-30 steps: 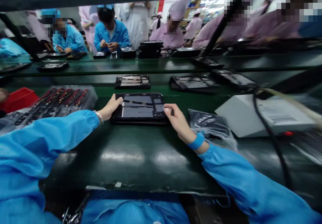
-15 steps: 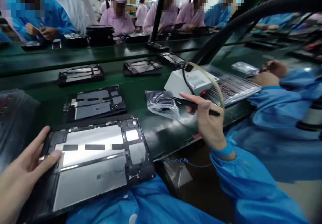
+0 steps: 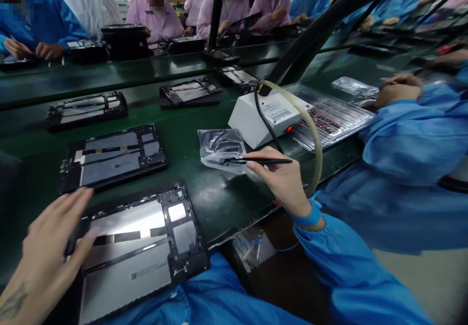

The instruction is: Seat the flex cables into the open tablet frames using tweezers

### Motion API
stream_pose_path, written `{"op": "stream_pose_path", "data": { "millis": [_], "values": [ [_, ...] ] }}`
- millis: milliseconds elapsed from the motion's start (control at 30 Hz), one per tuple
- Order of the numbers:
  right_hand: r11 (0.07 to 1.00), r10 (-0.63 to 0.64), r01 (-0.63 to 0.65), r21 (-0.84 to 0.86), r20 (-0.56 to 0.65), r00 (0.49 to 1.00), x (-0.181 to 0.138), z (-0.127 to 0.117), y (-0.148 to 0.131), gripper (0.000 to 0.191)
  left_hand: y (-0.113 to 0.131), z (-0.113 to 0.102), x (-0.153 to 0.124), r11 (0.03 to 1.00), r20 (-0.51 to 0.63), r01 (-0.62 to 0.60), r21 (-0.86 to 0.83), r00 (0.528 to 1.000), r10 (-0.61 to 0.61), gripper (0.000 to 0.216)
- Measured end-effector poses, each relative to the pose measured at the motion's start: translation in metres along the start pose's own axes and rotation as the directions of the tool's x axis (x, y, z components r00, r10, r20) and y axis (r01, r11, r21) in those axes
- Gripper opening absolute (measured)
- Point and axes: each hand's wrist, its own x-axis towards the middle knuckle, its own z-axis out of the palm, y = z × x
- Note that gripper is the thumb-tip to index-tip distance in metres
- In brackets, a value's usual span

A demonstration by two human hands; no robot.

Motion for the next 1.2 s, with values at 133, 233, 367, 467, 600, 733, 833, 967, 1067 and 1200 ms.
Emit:
{"op": "stream_pose_path", "data": {
  "millis": [133, 233, 367, 467, 600, 733, 833, 967, 1067, 1200],
  "values": [
    [0.983, -0.108, 0.109, -0.145, 0.015, 0.994, 0.008, 0.01, 0.009, 0.027, 0.044, 0.009, 0.037, 0.961, 0.062, -0.25, 0.12, 0.968, 0.244, 0.057],
    [0.974, -0.154, 0.159, -0.164, 0.042, 0.987, 0.012, 0.015, 0.015, 0.031, 0.057, 0.021, 0.054, 0.962, 0.135, -0.271, 0.044, 0.955, 0.263, 0.053],
    [0.961, -0.21, 0.219, -0.17, 0.07, 0.975, 0.012, 0.018, 0.02, 0.025, 0.052, 0.027, 0.063, 0.977, 0.192, -0.198, -0.08, 0.959, 0.21, 0.046],
    [0.946, -0.246, 0.257, -0.196, 0.078, 0.966, 0.01, 0.019, 0.019, 0.018, 0.048, 0.027, 0.067, 0.976, 0.18, -0.187, -0.113, 0.962, 0.206, 0.043],
    [0.929, -0.281, 0.297, -0.223, 0.101, 0.954, 0.009, 0.019, 0.018, 0.014, 0.049, 0.028, 0.069, 0.974, 0.15, -0.162, -0.155, 0.971, 0.186, 0.045],
    [0.927, -0.264, 0.282, -0.245, 0.107, 0.959, 0.009, 0.019, 0.02, 0.017, 0.051, 0.03, 0.07, 0.973, 0.124, -0.15, -0.174, 0.977, 0.173, 0.048],
    [0.927, -0.233, 0.237, -0.289, 0.051, 0.971, 0.008, 0.018, 0.021, 0.02, 0.05, 0.031, 0.07, 0.969, 0.107, -0.166, -0.185, 0.976, 0.188, 0.047],
    [0.911, -0.251, 0.247, -0.33, 0.034, 0.968, 0.007, 0.017, 0.02, 0.016, 0.05, 0.032, 0.069, 0.967, 0.097, -0.181, -0.18, 0.975, 0.2, 0.048],
    [0.908, -0.267, 0.267, -0.323, 0.044, 0.963, 0.007, 0.016, 0.019, 0.013, 0.05, 0.032, 0.069, 0.966, 0.1, -0.184, -0.179, 0.974, 0.204, 0.047],
    [0.913, -0.269, 0.275, -0.3, 0.063, 0.961, 0.008, 0.017, 0.019, 0.013, 0.05, 0.032, 0.069, 0.961, 0.084, -0.208, -0.182, 0.97, 0.226, 0.046]
  ]
}}
